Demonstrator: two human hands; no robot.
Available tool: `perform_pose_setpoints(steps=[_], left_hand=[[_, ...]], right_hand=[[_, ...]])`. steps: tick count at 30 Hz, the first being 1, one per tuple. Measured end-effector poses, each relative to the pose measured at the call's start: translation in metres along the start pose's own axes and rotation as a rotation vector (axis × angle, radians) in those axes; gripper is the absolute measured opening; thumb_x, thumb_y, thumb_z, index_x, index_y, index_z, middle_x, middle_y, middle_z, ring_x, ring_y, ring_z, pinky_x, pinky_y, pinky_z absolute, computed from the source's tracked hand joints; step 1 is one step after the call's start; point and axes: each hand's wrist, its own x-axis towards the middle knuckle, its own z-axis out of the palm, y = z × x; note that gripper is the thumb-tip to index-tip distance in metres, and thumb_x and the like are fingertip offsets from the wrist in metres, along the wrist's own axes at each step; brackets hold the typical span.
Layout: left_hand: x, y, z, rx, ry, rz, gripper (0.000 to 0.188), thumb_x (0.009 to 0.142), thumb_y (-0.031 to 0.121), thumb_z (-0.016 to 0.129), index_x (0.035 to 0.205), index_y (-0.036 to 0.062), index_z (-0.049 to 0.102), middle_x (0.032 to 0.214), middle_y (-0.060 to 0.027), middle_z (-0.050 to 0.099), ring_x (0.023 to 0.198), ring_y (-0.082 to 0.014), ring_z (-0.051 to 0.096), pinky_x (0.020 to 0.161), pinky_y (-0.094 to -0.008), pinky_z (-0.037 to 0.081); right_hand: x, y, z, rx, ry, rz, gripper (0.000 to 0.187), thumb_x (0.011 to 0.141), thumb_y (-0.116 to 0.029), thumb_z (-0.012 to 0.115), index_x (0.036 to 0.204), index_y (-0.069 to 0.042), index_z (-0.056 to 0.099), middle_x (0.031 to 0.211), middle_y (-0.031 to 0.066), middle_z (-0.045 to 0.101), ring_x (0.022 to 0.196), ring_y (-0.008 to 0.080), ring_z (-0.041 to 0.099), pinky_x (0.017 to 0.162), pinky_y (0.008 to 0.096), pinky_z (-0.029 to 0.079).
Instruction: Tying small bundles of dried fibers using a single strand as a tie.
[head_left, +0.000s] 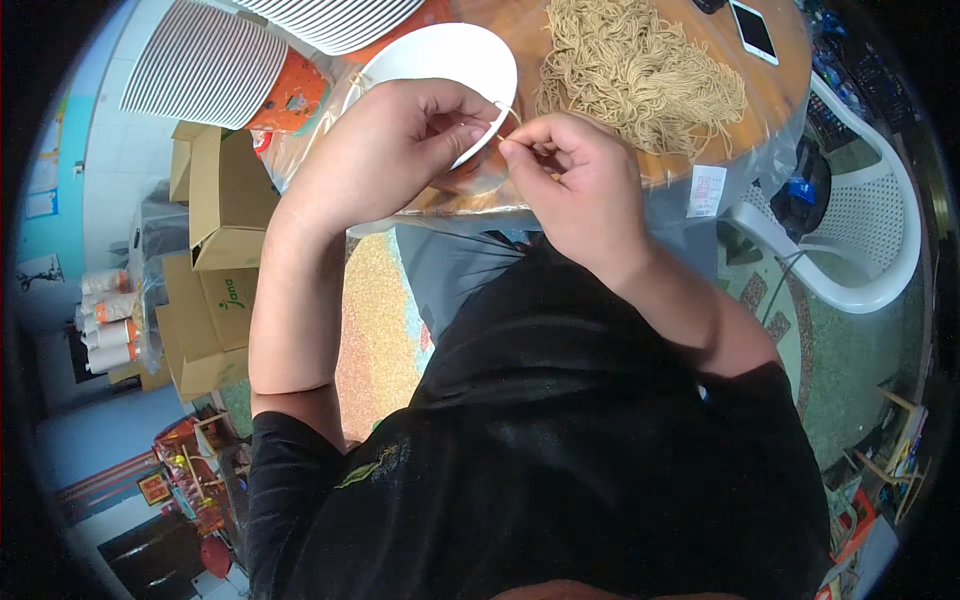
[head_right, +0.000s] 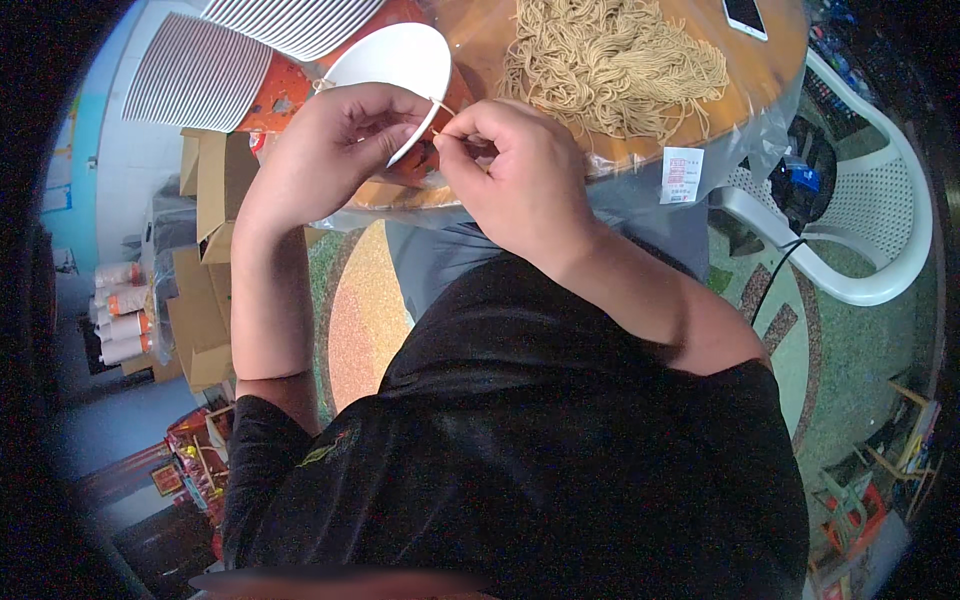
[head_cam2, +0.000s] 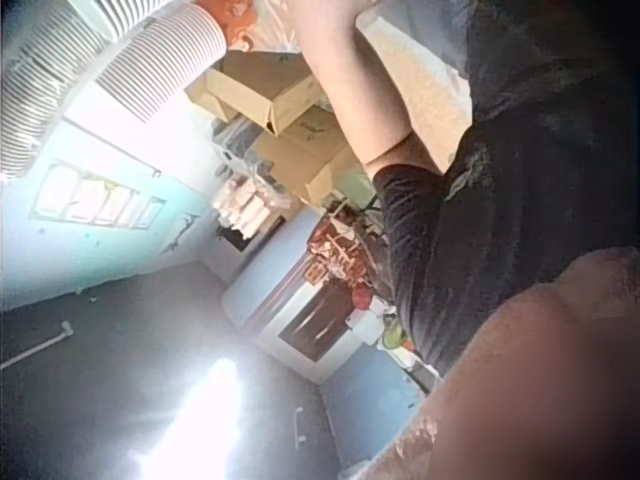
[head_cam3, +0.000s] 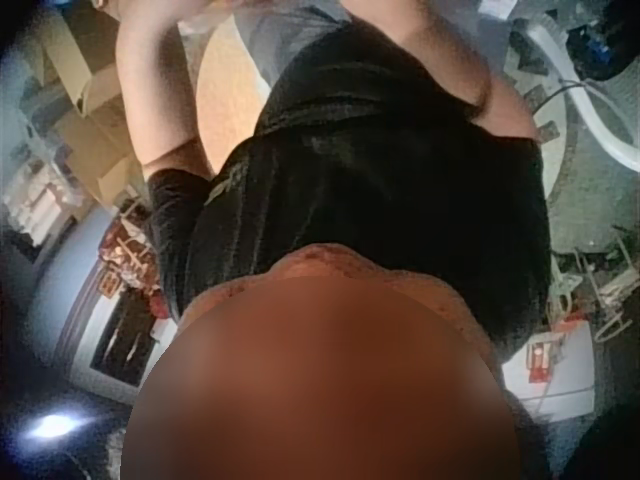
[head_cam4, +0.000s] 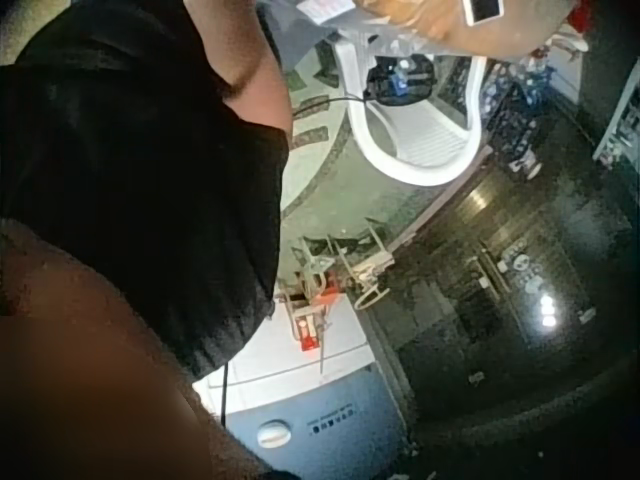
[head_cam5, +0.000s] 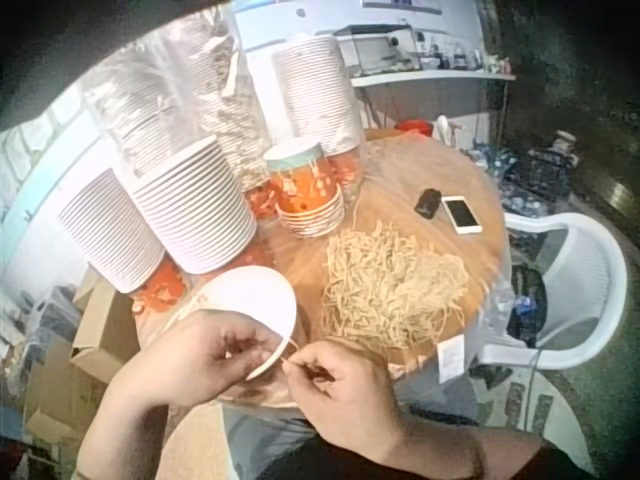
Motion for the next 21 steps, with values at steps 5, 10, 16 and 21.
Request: perform_pose_setpoints(steps=[5, 10, 16, 21], left_hand=[[0.003, -0.002, 0.001, -0.074, -0.025, -0.043, 0.023, 0.114, 0.009, 0.069, 0.130, -0.0054, 0.076, 0.110, -0.0044, 0.080, 0.096, -0.0091, 0.074, 0.085, -0.0289, 0.064], [0.005, -0.001, 0.002, -0.072, -0.026, -0.042, 0.020, 0.114, 0.010, 0.070, 0.125, -0.0057, 0.077, 0.103, -0.0020, 0.078, 0.090, -0.0069, 0.071, 0.081, -0.0270, 0.061], [0.003, 0.003, 0.007, -0.020, 0.034, -0.034, 0.017, 0.115, 0.011, 0.070, 0.120, -0.0036, 0.076, 0.098, -0.0015, 0.077, 0.088, -0.0069, 0.073, 0.078, -0.0268, 0.063], [-0.001, 0.003, 0.012, -0.033, 0.146, 0.012, 0.018, 0.109, 0.016, 0.073, 0.112, -0.0010, 0.079, 0.086, -0.0105, 0.078, 0.077, -0.0159, 0.076, 0.071, -0.0324, 0.060]], right_hand=[[0.003, 0.001, 0.001, -0.038, 0.007, -0.028, 0.013, 0.096, -0.012, 0.085, 0.100, -0.002, 0.077, 0.092, 0.0117, 0.079, 0.079, 0.0261, 0.080, 0.071, 0.0383, 0.062], [0.003, 0.002, 0.001, -0.028, 0.011, -0.034, 0.014, 0.096, -0.013, 0.085, 0.100, -0.003, 0.077, 0.091, 0.0111, 0.078, 0.079, 0.0256, 0.079, 0.071, 0.0378, 0.062], [0.007, 0.007, 0.005, 0.152, 0.098, -0.069, 0.010, 0.098, -0.005, 0.085, 0.103, -0.002, 0.077, 0.094, 0.0060, 0.079, 0.080, 0.0153, 0.077, 0.072, 0.0309, 0.062], [0.024, -0.006, 0.000, 0.651, 0.240, -0.016, 0.017, 0.103, 0.006, 0.077, 0.118, 0.005, 0.070, 0.107, 0.0097, 0.078, 0.100, 0.0118, 0.076, 0.089, 0.0237, 0.063]])
